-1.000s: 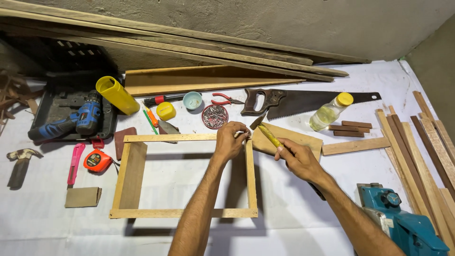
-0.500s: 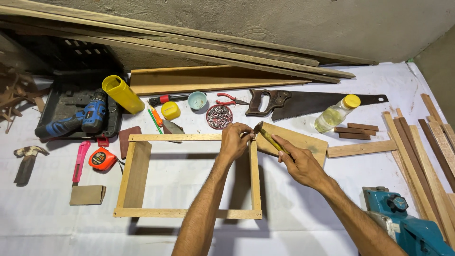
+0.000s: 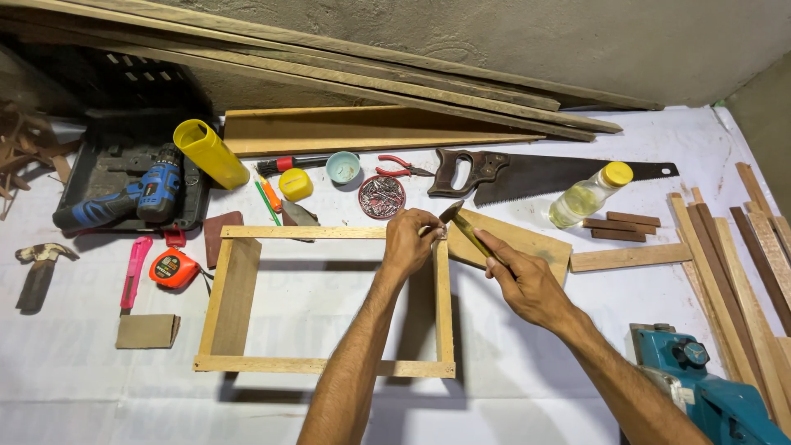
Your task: The person works on a small wooden frame on a workbench, measuring its parts with a tape measure, picking nails from a dish, and hammering a nail into the frame joint. They reposition and turn the frame repeatedly and align wood strips against it while checking measurements.
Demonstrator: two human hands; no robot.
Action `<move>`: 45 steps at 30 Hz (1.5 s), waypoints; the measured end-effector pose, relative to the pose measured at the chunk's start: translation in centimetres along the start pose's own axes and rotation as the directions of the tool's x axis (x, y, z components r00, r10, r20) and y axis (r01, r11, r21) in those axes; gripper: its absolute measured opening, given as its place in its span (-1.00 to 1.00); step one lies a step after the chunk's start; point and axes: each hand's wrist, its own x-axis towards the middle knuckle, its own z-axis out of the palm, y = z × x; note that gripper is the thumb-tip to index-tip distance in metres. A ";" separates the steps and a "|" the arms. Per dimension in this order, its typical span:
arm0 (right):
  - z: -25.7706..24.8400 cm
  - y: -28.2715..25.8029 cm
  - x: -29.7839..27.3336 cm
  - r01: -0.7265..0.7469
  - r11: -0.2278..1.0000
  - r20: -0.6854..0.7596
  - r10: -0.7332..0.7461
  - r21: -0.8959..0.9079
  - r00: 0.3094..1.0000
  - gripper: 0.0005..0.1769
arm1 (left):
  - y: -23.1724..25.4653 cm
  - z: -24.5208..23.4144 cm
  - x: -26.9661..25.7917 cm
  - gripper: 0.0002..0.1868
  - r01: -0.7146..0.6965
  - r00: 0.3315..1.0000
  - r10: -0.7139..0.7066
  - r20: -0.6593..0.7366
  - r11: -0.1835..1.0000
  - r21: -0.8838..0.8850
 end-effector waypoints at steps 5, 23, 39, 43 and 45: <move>0.0 -0.5 0.1 -0.016 0.996 0.051 0.020 -0.084 0.999 -0.34 | -0.7 0.2 -0.1 -0.89 -0.041 0.999 0.041 0.002 0.999 0.034; 0.2 -1.9 0.1 0.136 0.973 -0.050 -0.148 -0.188 0.988 -0.35 | -0.2 -1.0 0.4 -0.49 0.126 0.967 -0.102 0.234 0.988 -0.091; 0.1 -1.9 -0.2 0.117 0.949 -0.005 -0.124 -0.293 0.992 -0.36 | 0.3 -1.4 0.4 -0.50 0.127 0.970 -0.102 0.221 0.987 -0.101; -0.3 -2.8 -0.1 0.034 0.949 0.040 -0.022 -0.315 0.999 -0.34 | 0.4 -1.3 0.4 -0.50 0.129 0.972 -0.100 0.214 0.984 -0.124; 0.0 -2.2 -0.3 0.211 0.956 -0.072 -0.229 -0.203 0.971 -0.34 | 1.0 -1.5 0.5 -0.51 0.162 0.965 -0.139 0.224 0.983 -0.090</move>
